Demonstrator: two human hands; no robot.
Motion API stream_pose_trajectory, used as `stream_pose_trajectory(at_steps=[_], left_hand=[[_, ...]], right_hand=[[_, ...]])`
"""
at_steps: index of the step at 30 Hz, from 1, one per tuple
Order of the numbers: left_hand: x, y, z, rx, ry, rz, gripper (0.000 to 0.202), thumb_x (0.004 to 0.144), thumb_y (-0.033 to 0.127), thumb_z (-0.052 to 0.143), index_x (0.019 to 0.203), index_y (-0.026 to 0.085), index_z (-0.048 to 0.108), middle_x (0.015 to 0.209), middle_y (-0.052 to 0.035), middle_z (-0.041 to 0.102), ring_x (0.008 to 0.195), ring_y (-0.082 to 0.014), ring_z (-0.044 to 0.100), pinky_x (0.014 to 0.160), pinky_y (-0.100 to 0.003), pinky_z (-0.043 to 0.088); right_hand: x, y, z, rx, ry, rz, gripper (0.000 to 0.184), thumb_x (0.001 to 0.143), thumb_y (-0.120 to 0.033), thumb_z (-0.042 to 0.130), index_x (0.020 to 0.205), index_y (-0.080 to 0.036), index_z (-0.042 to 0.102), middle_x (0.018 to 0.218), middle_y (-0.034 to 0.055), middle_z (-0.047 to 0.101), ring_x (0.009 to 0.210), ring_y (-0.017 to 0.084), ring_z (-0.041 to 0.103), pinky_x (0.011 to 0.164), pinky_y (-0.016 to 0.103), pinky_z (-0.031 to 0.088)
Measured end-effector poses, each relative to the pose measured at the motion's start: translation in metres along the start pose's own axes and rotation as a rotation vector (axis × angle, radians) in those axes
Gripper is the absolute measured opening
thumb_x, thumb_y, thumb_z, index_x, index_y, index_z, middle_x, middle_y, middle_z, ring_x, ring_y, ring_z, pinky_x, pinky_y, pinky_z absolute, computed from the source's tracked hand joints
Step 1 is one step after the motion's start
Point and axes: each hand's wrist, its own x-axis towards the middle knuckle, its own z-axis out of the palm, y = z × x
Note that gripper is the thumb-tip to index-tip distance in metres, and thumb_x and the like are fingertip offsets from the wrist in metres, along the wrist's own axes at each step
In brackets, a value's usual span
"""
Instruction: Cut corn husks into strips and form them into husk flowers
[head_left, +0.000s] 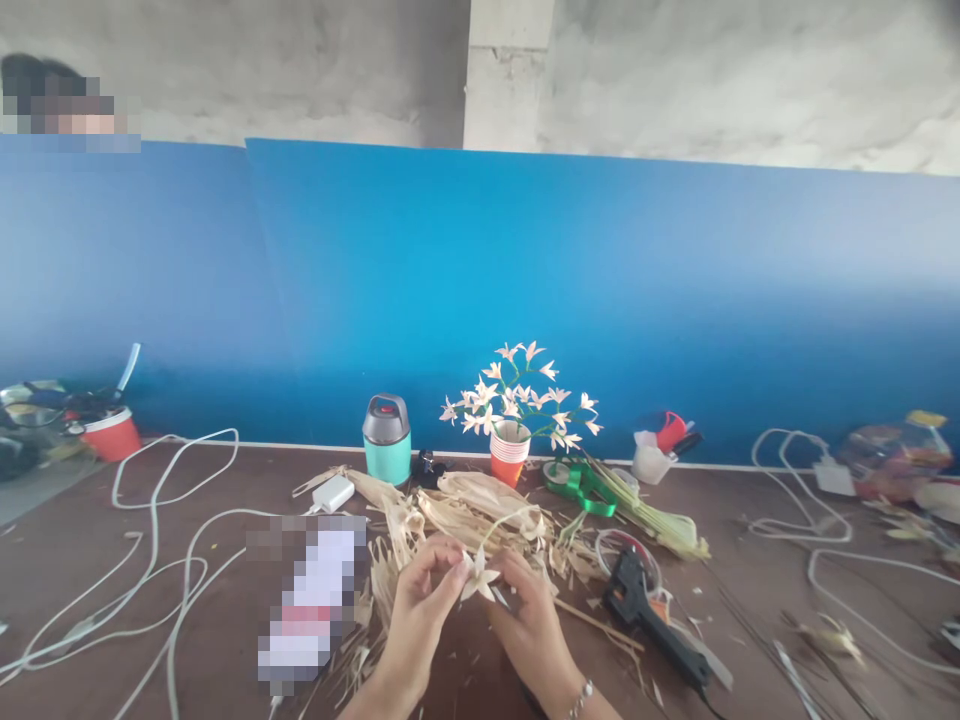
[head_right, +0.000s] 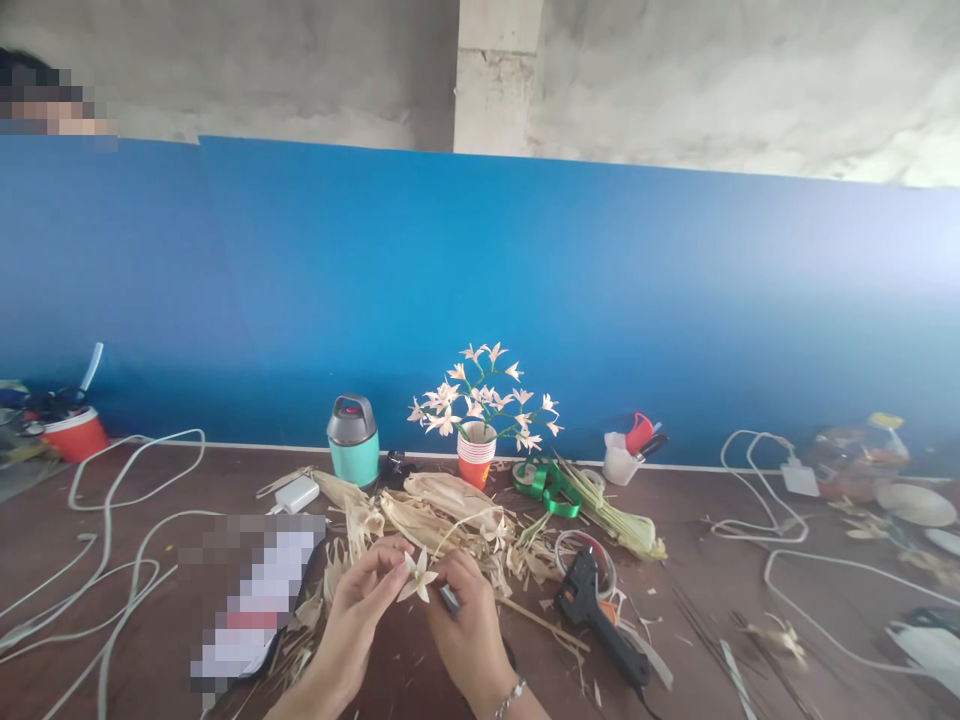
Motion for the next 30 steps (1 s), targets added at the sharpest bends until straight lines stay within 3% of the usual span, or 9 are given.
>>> stream_pose_trajectory(at_steps=[10,19,24,30], left_hand=[[-0.001,0.001,0.002,0.084,0.013,0.032,0.024,0.071,0.037,0.067,0.061,0.018,0.057,0.088,-0.0044,0.059,0.083,-0.0193,0.055,0.074,-0.026,0.043],[0.001,-0.01,-0.005,0.198,-0.091,0.169,0.016,0.075,0.034,0.061,0.08,0.02,0.066,0.088,-0.0049,0.063,0.088,-0.0225,0.059,0.081,-0.032,0.045],[0.001,-0.013,-0.003,0.368,-0.062,0.219,0.014,0.074,0.032,0.064,0.079,0.019,0.067,0.09,-0.0081,0.065,0.089,-0.0238,0.06,0.084,-0.036,0.045],[-0.001,-0.013,-0.002,0.376,-0.039,0.215,0.013,0.073,0.032,0.064,0.075,0.02,0.065,0.089,-0.0079,0.064,0.09,-0.0241,0.06,0.082,-0.035,0.047]], right_hand=[[-0.001,0.003,0.001,0.005,0.067,0.039,0.009,0.074,-0.014,0.054,0.069,-0.018,0.061,0.073,0.003,0.061,0.067,0.017,0.055,0.062,0.025,0.042],[0.001,-0.002,-0.001,0.016,0.108,0.039,0.011,0.078,-0.023,0.057,0.067,-0.02,0.059,0.07,0.0031,0.062,0.067,0.017,0.057,0.061,0.025,0.046],[0.001,-0.004,-0.002,0.022,0.095,0.004,0.01,0.079,-0.02,0.056,0.069,-0.02,0.059,0.072,0.0028,0.062,0.069,0.018,0.058,0.064,0.025,0.047],[0.0,-0.004,-0.001,0.02,0.081,-0.04,0.013,0.08,-0.018,0.055,0.069,-0.021,0.06,0.073,0.003,0.062,0.072,0.018,0.059,0.068,0.026,0.047]])
